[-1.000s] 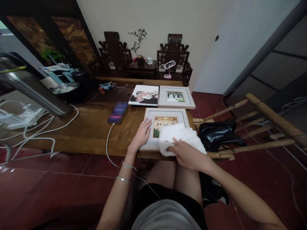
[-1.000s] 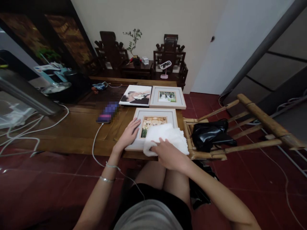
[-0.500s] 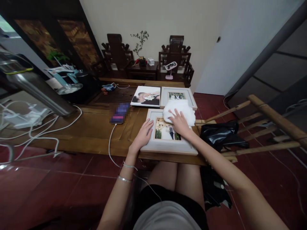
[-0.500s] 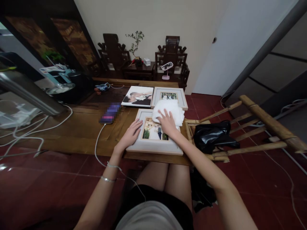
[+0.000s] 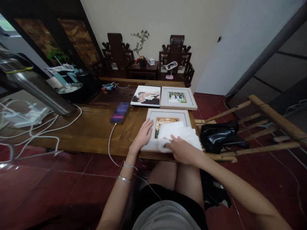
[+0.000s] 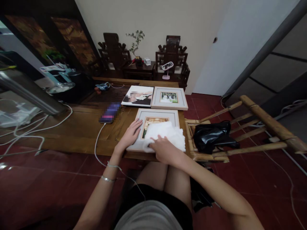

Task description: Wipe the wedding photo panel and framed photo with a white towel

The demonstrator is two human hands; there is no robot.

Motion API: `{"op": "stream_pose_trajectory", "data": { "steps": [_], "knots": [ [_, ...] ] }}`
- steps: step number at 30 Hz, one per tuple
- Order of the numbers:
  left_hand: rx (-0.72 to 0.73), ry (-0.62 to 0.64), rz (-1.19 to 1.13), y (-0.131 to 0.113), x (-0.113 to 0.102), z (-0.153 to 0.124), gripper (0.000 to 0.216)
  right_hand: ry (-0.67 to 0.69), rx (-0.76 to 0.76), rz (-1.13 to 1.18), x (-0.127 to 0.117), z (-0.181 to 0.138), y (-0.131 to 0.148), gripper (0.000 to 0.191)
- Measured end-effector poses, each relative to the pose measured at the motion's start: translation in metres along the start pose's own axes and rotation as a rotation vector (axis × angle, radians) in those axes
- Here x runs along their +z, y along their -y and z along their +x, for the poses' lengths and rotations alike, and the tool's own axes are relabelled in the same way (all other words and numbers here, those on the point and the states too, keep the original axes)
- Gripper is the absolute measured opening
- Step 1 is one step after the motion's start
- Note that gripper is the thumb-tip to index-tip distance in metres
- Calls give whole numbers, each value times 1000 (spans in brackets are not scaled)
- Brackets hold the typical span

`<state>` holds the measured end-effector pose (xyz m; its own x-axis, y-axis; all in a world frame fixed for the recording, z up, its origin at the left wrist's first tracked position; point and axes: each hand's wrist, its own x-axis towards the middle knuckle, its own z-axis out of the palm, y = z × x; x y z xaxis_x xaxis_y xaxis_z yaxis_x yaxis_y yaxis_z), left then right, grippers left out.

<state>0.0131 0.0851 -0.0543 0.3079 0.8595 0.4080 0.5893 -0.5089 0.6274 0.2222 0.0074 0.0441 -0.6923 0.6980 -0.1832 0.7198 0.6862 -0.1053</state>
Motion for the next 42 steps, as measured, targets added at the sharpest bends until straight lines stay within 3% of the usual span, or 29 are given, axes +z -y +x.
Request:
{"op": "stream_pose_trajectory", "data": {
  "steps": [3,6,11,15,20,24,28,30,37,42],
  "knots": [
    [-3,8,11,-1,-1,0,41,27,-95,51,-6,-18,18,39],
    [-2,16,19,-1,-2,-1,42,-27,-98,45,2,-11,21,42],
    [-12,28,11,-1,-2,-1,42,-138,50,-17,21,34,-11,54],
    [-42,15,-40,-6,-6,-2,46,-237,160,-139,15,77,-38,50],
    [-85,-18,-107,-13,-12,-6,54,-240,154,-197,11,107,-27,39],
    [-45,-22,-148,-16,-14,-9,56,-159,75,-175,15,88,-2,36],
    [-63,-31,-144,-17,-13,-9,55,-85,-116,-127,14,43,12,35],
    [-86,-17,-105,-15,-11,-7,54,-72,-123,-99,12,20,11,36],
    [-18,14,79,-4,0,-2,41,-3,229,-117,-10,-35,-19,36],
    [14,7,114,-1,2,-1,38,41,360,-130,-31,-26,-61,47]
  ]
}}
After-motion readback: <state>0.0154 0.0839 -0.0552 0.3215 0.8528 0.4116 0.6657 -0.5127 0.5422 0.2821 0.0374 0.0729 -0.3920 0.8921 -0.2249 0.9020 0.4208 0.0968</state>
